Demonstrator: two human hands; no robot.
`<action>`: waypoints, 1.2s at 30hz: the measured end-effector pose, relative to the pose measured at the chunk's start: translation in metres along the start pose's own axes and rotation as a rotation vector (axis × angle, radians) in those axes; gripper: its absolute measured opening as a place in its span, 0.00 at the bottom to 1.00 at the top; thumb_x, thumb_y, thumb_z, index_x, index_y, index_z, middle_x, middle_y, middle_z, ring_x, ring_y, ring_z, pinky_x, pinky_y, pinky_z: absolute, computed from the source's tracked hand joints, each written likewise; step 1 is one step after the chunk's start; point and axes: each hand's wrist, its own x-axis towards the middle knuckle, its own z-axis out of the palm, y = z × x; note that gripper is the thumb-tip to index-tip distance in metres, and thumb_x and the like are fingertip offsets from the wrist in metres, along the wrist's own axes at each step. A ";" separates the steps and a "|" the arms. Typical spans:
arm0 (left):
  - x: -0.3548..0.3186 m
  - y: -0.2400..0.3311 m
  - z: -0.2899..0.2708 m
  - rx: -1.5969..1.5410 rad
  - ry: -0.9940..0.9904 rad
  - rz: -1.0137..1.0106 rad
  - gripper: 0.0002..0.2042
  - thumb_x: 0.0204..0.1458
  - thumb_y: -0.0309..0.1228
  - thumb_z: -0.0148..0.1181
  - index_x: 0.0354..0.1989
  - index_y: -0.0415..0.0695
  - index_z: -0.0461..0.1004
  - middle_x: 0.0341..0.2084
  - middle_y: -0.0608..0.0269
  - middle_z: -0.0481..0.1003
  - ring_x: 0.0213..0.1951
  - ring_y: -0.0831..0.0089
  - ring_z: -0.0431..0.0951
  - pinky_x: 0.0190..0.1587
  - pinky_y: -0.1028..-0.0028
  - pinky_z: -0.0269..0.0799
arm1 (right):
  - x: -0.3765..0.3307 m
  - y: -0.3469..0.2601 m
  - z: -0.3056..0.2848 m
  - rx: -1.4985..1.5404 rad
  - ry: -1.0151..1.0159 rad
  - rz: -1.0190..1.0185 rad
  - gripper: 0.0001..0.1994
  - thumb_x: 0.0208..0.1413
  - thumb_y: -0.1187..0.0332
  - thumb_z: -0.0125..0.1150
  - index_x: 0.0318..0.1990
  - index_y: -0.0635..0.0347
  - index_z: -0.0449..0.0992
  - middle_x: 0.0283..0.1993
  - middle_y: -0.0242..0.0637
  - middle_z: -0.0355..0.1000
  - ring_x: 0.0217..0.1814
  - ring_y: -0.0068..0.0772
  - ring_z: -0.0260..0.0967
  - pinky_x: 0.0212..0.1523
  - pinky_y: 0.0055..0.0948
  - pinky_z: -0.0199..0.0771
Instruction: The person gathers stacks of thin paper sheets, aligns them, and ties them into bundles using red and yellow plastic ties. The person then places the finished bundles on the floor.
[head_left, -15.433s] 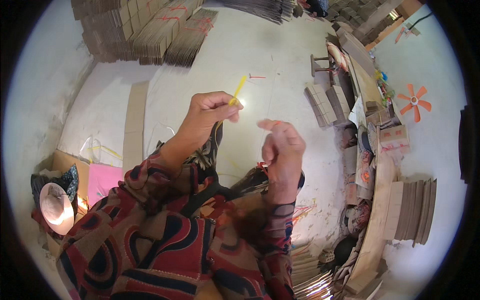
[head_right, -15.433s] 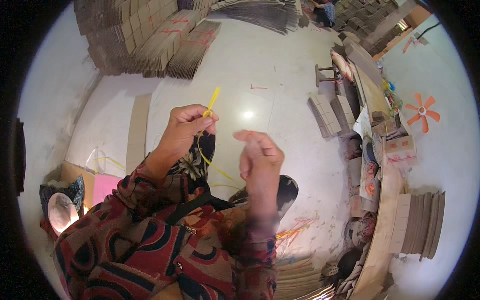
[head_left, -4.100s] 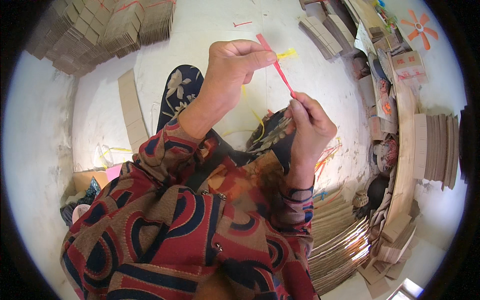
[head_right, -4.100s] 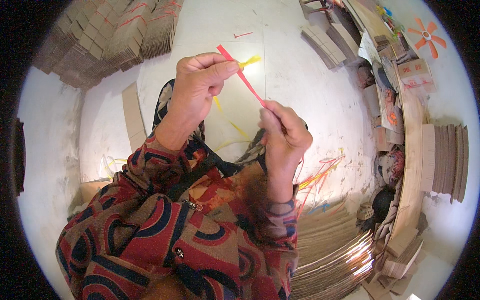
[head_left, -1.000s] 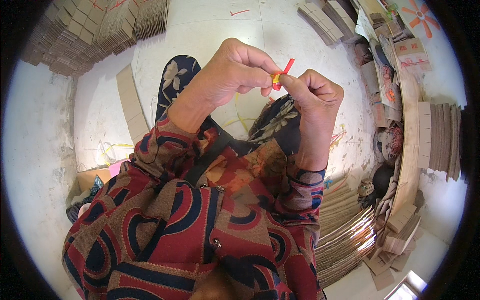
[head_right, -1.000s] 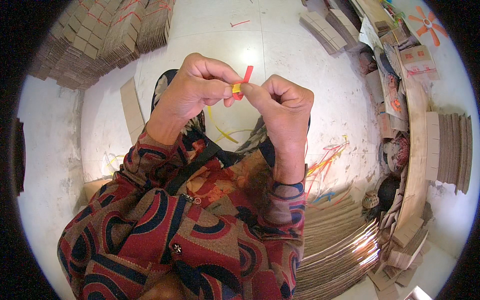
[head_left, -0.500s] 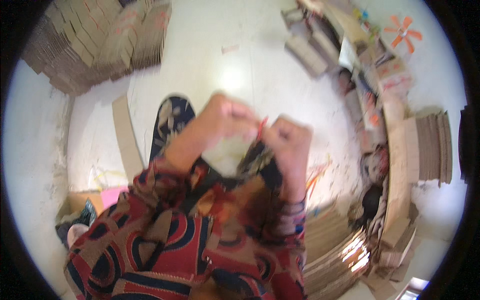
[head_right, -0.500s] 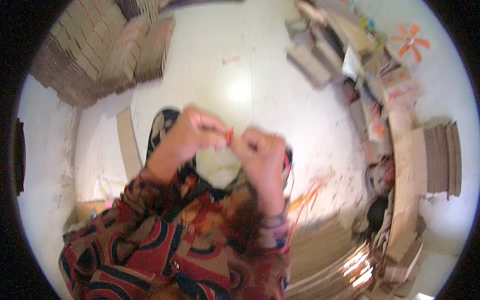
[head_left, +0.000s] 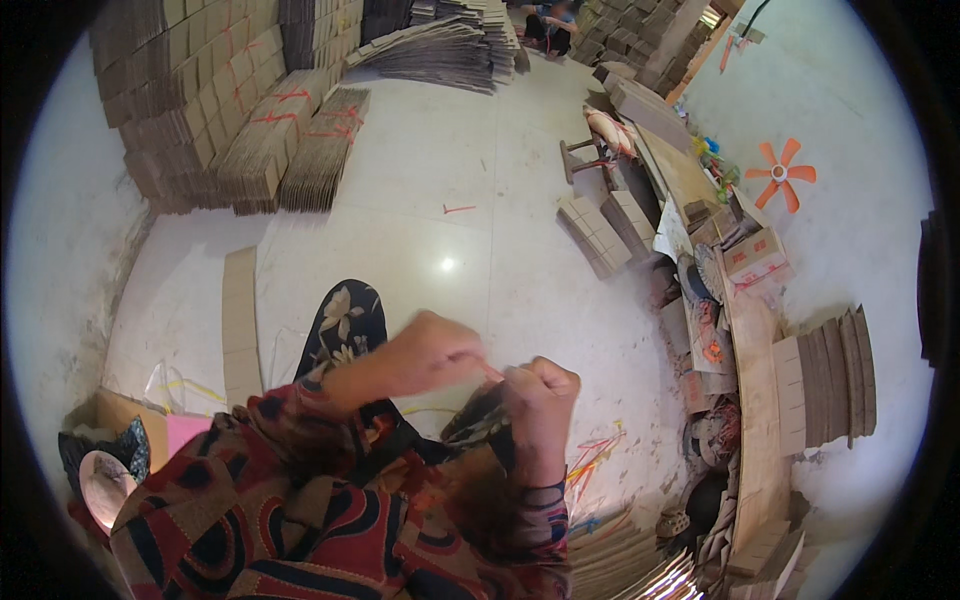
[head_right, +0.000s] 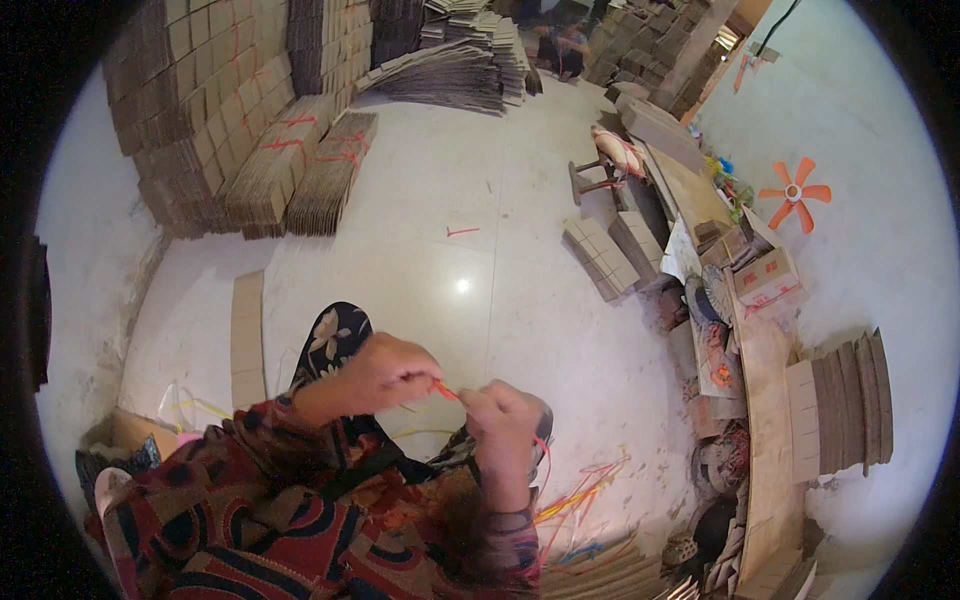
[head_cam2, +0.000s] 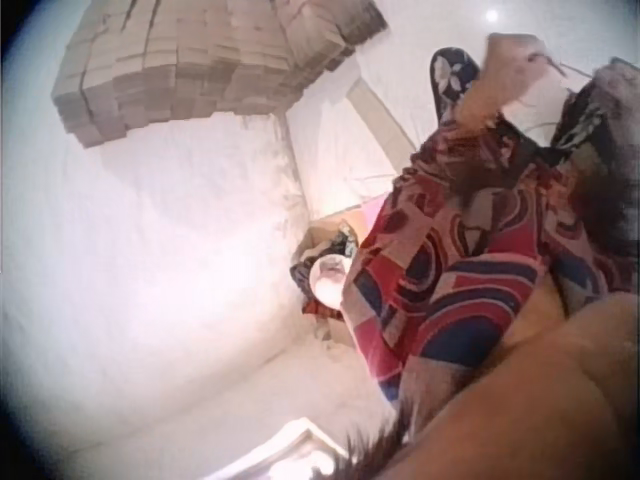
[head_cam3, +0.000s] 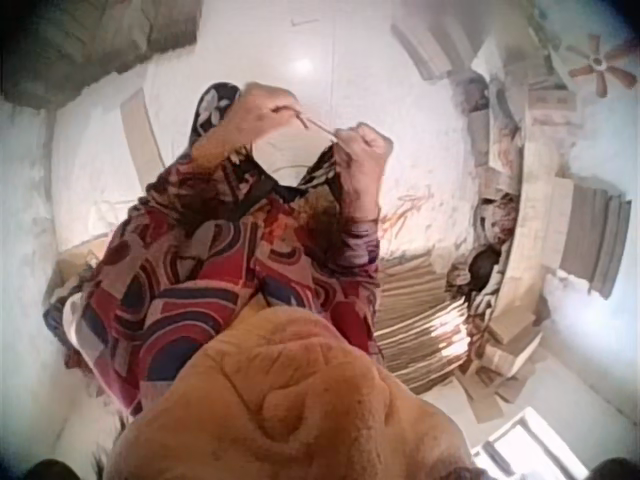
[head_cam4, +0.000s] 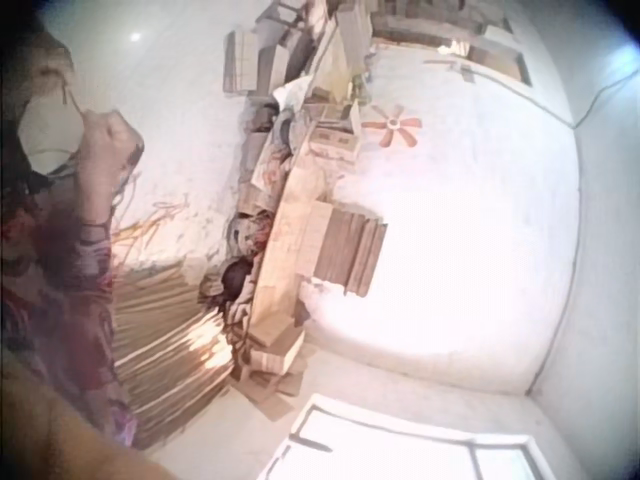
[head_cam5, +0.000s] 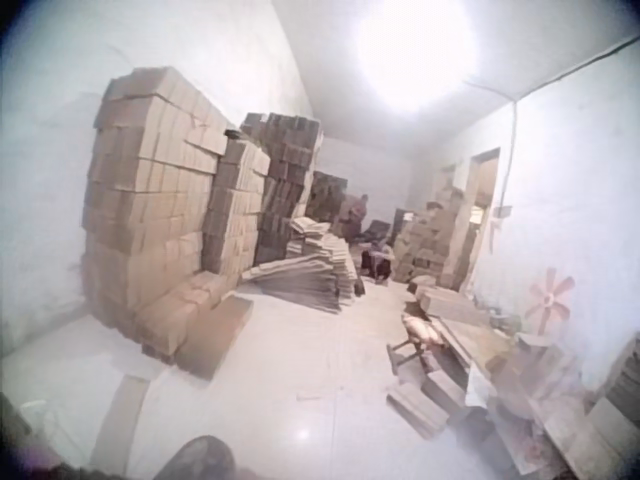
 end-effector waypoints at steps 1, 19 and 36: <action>-0.010 -0.006 -0.005 -0.005 0.024 0.008 0.05 0.42 0.24 0.56 0.26 0.36 0.75 0.16 0.59 0.73 0.16 0.76 0.71 0.21 0.79 0.63 | -0.005 -0.003 -0.001 0.115 0.022 0.045 0.15 0.44 0.79 0.59 0.12 0.60 0.62 0.11 0.24 0.56 0.12 0.12 0.47 0.12 0.18 0.45; -0.065 -0.029 -0.027 0.484 -0.313 0.207 0.09 0.51 0.32 0.54 0.24 0.41 0.72 0.17 0.60 0.71 0.19 0.68 0.71 0.21 0.74 0.64 | -0.019 0.019 -0.007 0.037 -0.119 0.144 0.10 0.42 0.77 0.61 0.15 0.59 0.67 0.14 0.22 0.59 0.14 0.12 0.50 0.18 0.15 0.51; -0.041 0.019 -0.022 -0.149 -0.005 0.391 0.06 0.51 0.30 0.54 0.32 0.40 0.73 0.25 0.59 0.71 0.28 0.63 0.70 0.30 0.72 0.65 | -0.012 0.072 0.061 0.762 -0.783 0.629 0.34 0.50 0.51 0.58 0.59 0.64 0.57 0.42 0.53 0.70 0.29 0.25 0.70 0.18 0.15 0.63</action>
